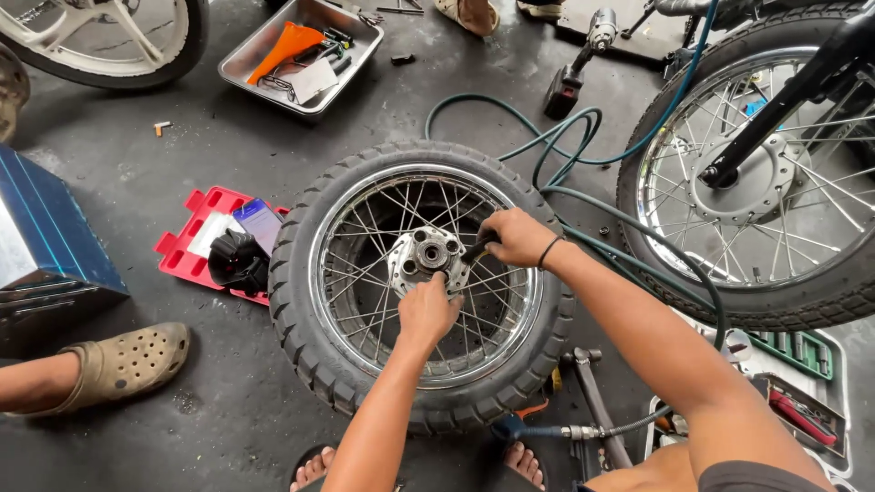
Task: Inspecting and cleaning the hub components of a motorcycle wheel, including checking the fit of a sprocket.
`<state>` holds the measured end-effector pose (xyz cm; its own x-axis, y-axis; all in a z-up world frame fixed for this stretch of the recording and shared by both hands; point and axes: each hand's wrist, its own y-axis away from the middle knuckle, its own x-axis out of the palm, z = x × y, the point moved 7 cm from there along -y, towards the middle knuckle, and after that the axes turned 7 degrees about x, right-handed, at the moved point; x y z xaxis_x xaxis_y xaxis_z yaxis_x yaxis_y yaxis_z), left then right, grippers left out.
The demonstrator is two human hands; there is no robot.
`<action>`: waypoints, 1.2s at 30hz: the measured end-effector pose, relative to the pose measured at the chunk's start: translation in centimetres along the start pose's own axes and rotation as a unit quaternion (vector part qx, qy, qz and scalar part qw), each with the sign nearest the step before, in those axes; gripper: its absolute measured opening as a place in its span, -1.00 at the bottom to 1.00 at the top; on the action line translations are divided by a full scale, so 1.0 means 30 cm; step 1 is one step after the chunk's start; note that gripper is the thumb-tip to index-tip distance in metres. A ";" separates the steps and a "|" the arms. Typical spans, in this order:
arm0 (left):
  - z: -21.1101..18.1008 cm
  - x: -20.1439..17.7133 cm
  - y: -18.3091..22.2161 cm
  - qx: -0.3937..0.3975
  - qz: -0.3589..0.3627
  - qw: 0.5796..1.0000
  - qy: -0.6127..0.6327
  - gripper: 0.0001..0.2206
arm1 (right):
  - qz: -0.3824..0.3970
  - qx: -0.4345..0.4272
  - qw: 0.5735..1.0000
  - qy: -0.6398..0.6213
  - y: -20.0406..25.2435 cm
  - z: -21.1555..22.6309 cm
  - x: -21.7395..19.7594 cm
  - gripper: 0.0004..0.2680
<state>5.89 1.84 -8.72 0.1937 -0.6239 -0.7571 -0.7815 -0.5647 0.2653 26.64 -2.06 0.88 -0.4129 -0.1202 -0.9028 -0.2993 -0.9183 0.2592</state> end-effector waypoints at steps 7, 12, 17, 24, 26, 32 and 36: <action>-0.031 -0.081 0.089 0.002 0.024 0.989 0.149 -0.42 | 0.064 0.044 0.997 -0.029 0.002 0.011 0.074 -0.79; 0.040 -0.162 0.106 -0.022 -0.213 0.965 0.151 -0.72 | -0.013 0.028 1.000 0.001 0.002 0.055 0.102 -0.79; 0.078 -0.178 0.106 0.034 -0.270 0.958 0.094 -0.78 | -0.077 -0.050 0.993 0.078 -0.019 0.107 0.227 -0.86; 0.093 -0.091 0.028 0.127 -0.276 0.952 0.042 -0.87 | -0.131 -0.155 0.947 0.247 -0.037 0.174 0.307 -0.95; 0.084 -0.097 0.024 0.124 -0.281 0.951 0.039 -0.90 | -0.140 -0.175 0.943 0.248 -0.046 0.197 0.326 -0.97; 0.149 -0.114 0.034 0.075 -0.283 0.951 0.094 -0.91 | -0.196 -0.213 0.917 0.273 -0.078 0.188 0.378 -0.91; 0.221 -0.145 0.042 0.072 -0.354 0.931 0.051 -0.93 | -0.192 -0.240 0.906 0.290 -0.045 0.232 0.366 -0.90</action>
<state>0.14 7.43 -9.05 0.7403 -0.1753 -0.6490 -0.5064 -0.7805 -0.3667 16.52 0.47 -6.98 0.2051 0.1934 -0.9594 0.1401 -0.9760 -0.1667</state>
